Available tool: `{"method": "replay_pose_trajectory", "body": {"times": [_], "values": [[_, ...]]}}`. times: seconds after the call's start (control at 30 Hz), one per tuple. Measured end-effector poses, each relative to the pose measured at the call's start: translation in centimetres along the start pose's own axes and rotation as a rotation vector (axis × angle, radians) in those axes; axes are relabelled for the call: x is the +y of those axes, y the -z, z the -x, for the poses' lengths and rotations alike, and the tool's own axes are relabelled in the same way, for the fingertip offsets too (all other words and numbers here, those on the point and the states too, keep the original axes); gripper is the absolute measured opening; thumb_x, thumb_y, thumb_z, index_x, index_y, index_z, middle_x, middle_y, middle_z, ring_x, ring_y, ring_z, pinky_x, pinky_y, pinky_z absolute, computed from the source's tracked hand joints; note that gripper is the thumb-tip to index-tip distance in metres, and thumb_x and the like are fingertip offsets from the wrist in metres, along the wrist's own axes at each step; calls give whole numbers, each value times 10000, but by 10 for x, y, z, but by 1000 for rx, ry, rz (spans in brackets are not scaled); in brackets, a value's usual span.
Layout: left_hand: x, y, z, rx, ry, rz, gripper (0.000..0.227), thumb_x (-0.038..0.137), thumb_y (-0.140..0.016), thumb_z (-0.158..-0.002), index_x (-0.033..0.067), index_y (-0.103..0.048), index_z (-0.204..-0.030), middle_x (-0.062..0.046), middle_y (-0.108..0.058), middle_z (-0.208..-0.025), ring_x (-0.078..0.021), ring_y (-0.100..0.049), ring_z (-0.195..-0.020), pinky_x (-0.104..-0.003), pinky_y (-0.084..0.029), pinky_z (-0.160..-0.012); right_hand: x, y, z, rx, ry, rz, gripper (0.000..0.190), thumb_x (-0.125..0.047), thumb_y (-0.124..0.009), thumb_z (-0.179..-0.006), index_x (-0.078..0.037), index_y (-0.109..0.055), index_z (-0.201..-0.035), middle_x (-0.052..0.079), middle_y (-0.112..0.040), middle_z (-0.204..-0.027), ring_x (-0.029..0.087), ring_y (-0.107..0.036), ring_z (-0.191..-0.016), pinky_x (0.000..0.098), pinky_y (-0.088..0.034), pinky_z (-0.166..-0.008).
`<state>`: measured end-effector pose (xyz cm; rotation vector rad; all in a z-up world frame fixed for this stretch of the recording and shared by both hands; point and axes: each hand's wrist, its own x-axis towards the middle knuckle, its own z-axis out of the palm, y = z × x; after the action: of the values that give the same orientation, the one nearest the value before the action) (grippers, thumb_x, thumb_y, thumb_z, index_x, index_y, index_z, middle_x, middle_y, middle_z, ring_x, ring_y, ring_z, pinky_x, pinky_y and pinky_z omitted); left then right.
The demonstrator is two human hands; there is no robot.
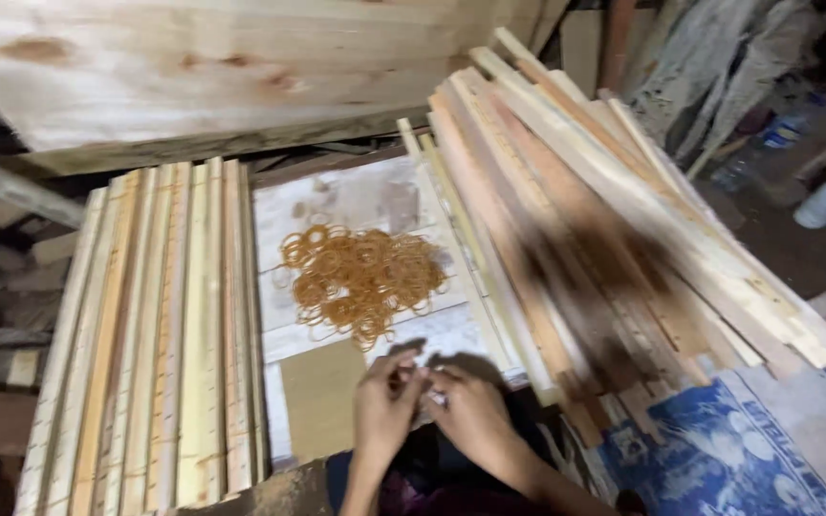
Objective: Wrapping rubber bands around wooden slats and stacking them in a workshop.
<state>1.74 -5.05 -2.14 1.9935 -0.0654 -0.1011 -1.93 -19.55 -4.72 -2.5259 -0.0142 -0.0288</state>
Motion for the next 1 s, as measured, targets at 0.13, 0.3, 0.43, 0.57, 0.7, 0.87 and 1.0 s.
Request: {"method": "replay_pose_trajectory", "body": {"times": [0.13, 0.3, 0.43, 0.57, 0.7, 0.87, 1.0], "values": [[14, -69, -11, -184, -34, 293, 298, 16, -721, -854, 36, -757, -1149, -32, -803, -885, -85, -684, -687, -203, -561, -624, 30, 52, 10, 251, -59, 249, 409, -212, -728, -779, -147, -724, -1183, 40, -712, -1144, 284, -655, -1006, 420, -529, -857], [18, -128, -24, -251, 18, 276, 321, 95, -702, -892, 27, -726, -1204, -57, -810, -996, -123, -736, -828, -228, -585, -760, 66, 80, 17, 344, -130, 265, 512, -114, -750, -759, -102, -673, -1265, 12, -633, -1260, 241, -676, -998, 373, -556, -812], [28, -142, -25, -260, 88, 179, 439, 137, -690, -908, 8, -638, -1325, -79, -788, -1026, -144, -720, -795, -240, -592, -743, 81, 81, 18, 318, -74, 127, 519, -66, -752, -742, -62, -663, -1253, 74, -665, -1201, 275, -677, -1011, 384, -548, -838], [40, -139, -22, -87, -25, 17, 331, 114, -679, -897, 8, -649, -1209, -82, -761, -1084, -156, -690, -689, -261, -580, -638, 96, 72, 13, 353, -22, 68, 532, -2, -717, -688, -27, -678, -1219, 126, -714, -1161, 290, -706, -972, 390, -587, -829], [17, -143, -33, 4, -6, -357, 599, 319, -837, -819, -4, -552, -1235, -174, -659, -1083, -320, -706, -774, -412, -587, -681, 96, 72, 7, 398, -27, 3, 556, 7, -677, -650, 51, -668, -1204, 210, -722, -1200, 320, -758, -896, 366, -643, -765], [32, -134, -39, -43, 75, -258, 720, 88, -846, -740, -53, -479, -1343, -138, -711, -845, -268, -703, -586, -344, -594, -509, 96, 67, -8, 179, -158, -6, 694, -28, -744, -702, -10, -561, -1372, 183, -721, -1027, 259, -742, -773, 370, -662, -704], [29, -123, -36, -74, 207, 64, 428, 87, -793, -664, 45, -701, -1080, -63, -775, -864, -170, -727, -714, -258, -585, -661, 101, 55, -18, 89, -176, 128, 633, -126, -711, -844, -41, -499, -1435, 169, -704, -974, 235, -722, -706, 407, -635, -774]]}}
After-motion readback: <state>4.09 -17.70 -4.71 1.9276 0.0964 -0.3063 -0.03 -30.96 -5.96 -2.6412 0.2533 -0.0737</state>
